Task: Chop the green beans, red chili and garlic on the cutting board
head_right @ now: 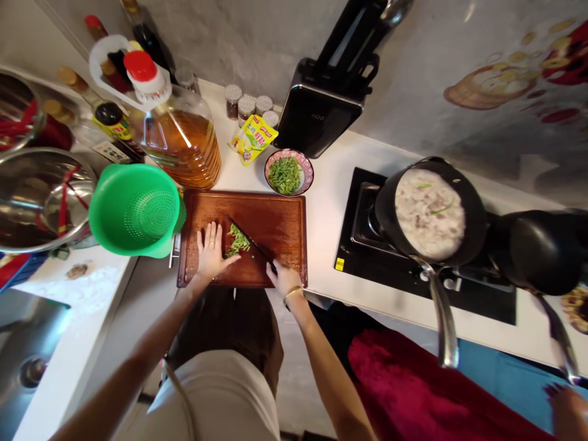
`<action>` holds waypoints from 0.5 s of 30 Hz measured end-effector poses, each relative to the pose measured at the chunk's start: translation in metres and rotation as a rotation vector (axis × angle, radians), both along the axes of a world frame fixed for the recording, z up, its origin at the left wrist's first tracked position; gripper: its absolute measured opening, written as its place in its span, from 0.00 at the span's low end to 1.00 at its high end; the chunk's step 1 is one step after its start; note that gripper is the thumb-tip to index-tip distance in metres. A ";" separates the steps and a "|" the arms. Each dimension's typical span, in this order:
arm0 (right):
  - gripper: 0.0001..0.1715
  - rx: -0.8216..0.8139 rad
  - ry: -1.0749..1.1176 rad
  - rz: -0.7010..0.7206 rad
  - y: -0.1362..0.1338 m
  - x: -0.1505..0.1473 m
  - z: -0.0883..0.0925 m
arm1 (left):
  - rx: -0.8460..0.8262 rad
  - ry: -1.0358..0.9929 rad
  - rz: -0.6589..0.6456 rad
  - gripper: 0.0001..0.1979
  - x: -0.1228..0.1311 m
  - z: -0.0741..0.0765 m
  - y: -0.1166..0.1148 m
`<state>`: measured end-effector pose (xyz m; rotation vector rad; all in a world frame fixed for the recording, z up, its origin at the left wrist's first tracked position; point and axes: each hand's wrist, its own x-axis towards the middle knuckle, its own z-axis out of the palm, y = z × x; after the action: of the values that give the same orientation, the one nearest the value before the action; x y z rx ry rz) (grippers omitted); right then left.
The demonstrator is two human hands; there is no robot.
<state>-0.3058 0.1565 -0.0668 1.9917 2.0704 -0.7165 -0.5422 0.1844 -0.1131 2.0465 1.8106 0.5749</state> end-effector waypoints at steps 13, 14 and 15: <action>0.24 -0.152 -0.047 0.035 0.018 -0.045 0.032 | 0.053 -0.218 0.242 0.27 -0.002 0.001 0.006; 0.24 -0.167 -0.064 0.044 0.021 -0.046 0.031 | 0.060 -0.240 0.260 0.27 -0.002 0.003 0.010; 0.24 -0.178 -0.079 0.051 0.023 -0.047 0.028 | 0.067 -0.255 0.277 0.27 -0.002 0.004 0.014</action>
<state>-0.3531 0.1799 -0.0384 1.8348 1.9320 -0.7706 -0.5443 0.1989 -0.1090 1.6796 1.9503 0.9385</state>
